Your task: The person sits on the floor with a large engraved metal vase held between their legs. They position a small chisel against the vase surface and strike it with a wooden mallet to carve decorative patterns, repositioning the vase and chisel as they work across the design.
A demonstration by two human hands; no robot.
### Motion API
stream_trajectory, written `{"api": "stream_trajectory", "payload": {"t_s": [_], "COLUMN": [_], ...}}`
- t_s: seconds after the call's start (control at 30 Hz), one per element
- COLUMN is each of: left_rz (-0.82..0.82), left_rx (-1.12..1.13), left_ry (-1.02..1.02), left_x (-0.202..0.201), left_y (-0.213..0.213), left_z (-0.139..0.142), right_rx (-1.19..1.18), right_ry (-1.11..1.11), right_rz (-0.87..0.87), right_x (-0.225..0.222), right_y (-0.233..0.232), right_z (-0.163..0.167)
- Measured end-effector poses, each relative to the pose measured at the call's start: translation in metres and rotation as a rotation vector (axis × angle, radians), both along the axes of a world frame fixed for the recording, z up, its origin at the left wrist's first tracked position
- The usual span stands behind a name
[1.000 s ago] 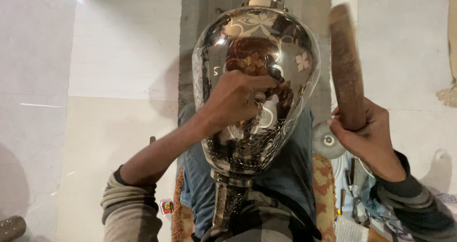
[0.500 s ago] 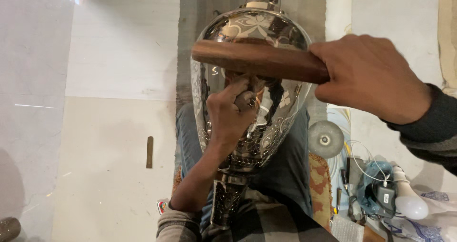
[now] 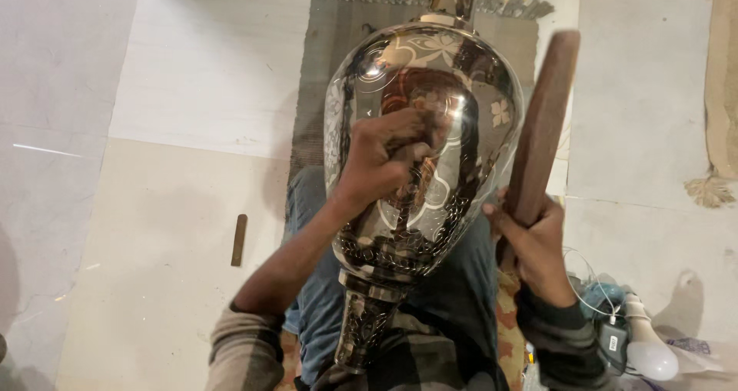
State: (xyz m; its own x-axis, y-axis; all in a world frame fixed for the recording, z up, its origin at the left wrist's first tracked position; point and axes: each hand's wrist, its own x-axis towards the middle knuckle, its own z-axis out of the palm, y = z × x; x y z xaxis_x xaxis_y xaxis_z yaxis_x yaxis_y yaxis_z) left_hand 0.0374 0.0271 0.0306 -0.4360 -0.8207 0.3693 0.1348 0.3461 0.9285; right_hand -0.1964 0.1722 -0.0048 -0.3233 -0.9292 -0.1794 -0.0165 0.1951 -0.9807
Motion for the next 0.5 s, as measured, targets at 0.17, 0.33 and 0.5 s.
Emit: {"api": "stream_trajectory", "payload": {"t_s": [0.17,0.33,0.5], "left_rz": [-0.097,-0.121,-0.115], "left_rx": [-0.381,-0.414,-0.419], "left_ry": [-0.332,-0.372,-0.431], "left_x": [0.001,-0.005,-0.004], "left_y": [-0.017,-0.017,-0.020], "left_z": [0.003,0.002,0.010], "right_rx": [0.189,0.194,0.009], "right_ry": [0.065,0.200,0.201], "right_rz": [-0.035,0.012,-0.069], "right_x": [0.019,0.009,-0.006], "right_y": [0.044,0.045,0.027], "right_z": [-0.019,-0.005,0.027]}}
